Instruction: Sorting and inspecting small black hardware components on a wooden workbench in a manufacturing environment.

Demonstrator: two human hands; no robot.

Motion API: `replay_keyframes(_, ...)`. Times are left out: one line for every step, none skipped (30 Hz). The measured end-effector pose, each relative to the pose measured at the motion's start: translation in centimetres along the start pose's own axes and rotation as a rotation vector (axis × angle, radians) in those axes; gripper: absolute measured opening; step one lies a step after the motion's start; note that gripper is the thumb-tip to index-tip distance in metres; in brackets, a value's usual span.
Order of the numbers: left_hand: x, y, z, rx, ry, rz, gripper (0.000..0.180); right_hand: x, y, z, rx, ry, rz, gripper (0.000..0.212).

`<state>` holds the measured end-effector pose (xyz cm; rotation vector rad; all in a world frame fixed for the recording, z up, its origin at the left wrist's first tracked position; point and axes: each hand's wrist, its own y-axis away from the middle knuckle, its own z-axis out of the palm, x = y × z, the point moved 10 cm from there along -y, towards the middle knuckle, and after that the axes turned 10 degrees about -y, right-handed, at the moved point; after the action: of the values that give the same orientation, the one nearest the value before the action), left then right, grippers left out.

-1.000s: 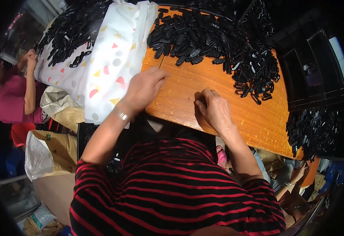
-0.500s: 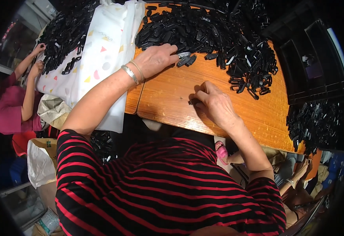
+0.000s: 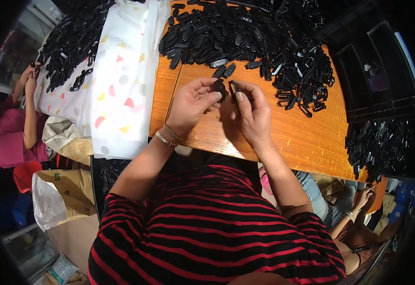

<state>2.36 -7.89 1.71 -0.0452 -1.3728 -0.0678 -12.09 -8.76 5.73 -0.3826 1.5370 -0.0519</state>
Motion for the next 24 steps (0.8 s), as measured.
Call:
replay_keyframes(0.0,0.3,0.3,0.001,0.002,0.0,0.031,0.4,0.1,0.5,-0.009,-0.124,0.05,0.021)
replay_keyframes(0.0,0.6,0.3,0.016,0.026,-0.004,0.031,0.8,0.2,1.1,-0.02,-0.25,0.099,0.021)
replay_keyframes(0.0,0.7,0.2,0.031,0.05,-0.008,0.031,0.3,0.3,1.1,-0.007,-0.185,0.064,0.022)
replay_keyframes(0.0,0.8,0.3,0.032,0.051,-0.008,0.031,0.3,0.4,1.3,-0.009,-0.184,0.064,0.022)
replay_keyframes(0.0,0.8,0.3,0.037,0.065,0.004,0.03,0.1,0.6,1.4,-0.017,-0.123,0.028,0.022)
replay_keyframes(0.1,0.8,0.2,0.04,0.079,0.015,0.029,-0.1,0.8,1.5,-0.025,-0.062,-0.007,0.022)
replay_keyframes(0.2,0.8,0.2,0.041,0.079,0.015,0.029,0.0,0.8,1.6,-0.026,-0.062,-0.007,0.022)
replay_keyframes(0.4,0.9,0.3,0.039,0.06,0.005,0.027,-0.5,0.9,1.6,-0.02,-0.018,-0.065,0.021)
replay_keyframes(0.5,0.9,0.4,0.037,0.04,-0.004,0.025,-1.1,1.0,1.6,-0.015,0.026,-0.122,0.021)
replay_keyframes(0.5,0.9,0.2,0.036,0.041,-0.005,0.025,-1.2,1.0,1.4,-0.014,0.028,-0.121,0.021)
replay_keyframes(0.5,1.0,0.3,0.009,0.071,-0.014,0.028,-0.8,0.9,1.4,-0.049,0.062,-0.05,0.02)
replay_keyframes(0.4,1.1,0.4,-0.019,0.101,-0.023,0.031,-0.2,0.9,1.4,-0.083,0.097,0.022,0.019)
replay_keyframes(0.6,1.1,0.6,-0.019,0.102,-0.023,0.031,-0.1,0.8,1.0,-0.084,0.097,0.023,0.019)
replay_keyframes(0.9,1.1,0.4,0.019,0.072,-0.012,0.03,0.2,0.6,0.5,-0.064,0.152,0.033,0.018)
replay_keyframes(1.1,1.1,0.1,0.058,0.041,-0.001,0.03,0.4,0.5,0.1,-0.044,0.206,0.043,0.018)
replay_keyframes(1.0,1.0,0.1,0.057,0.041,-0.001,0.03,0.2,0.5,0.2,-0.043,0.207,0.043,0.018)
replay_keyframes(1.0,1.0,0.0,0.057,0.025,0.01,0.029,-0.6,0.5,0.4,-0.032,0.162,0.016,0.018)
replay_keyframes(1.0,1.0,-0.1,0.056,0.008,0.021,0.028,-1.1,0.6,0.5,-0.021,0.118,-0.01,0.018)
replay_keyframes(1.1,1.0,-0.1,0.055,0.008,0.02,0.028,-0.9,0.6,0.5,-0.02,0.118,-0.01,0.018)
replay_keyframes(1.2,1.0,0.0,0.042,0.002,0.026,0.028,-0.9,0.5,0.6,-0.025,0.129,-0.038,0.018)
replay_keyframes(1.3,1.0,0.1,0.029,-0.003,0.031,0.027,-1.0,0.5,0.7,-0.03,0.14,-0.067,0.018)
replay_keyframes(1.3,1.0,0.1,0.027,-0.003,0.031,0.027,-1.1,0.5,0.7,-0.028,0.141,-0.067,0.018)
replay_keyframes(1.4,1.0,0.0,0.029,-0.023,0.043,0.027,-1.3,0.5,0.8,-0.034,0.163,-0.08,0.017)
replay_keyframes(1.5,1.1,0.0,0.031,-0.043,0.054,0.027,-1.5,0.5,0.9,-0.04,0.186,-0.093,0.017)
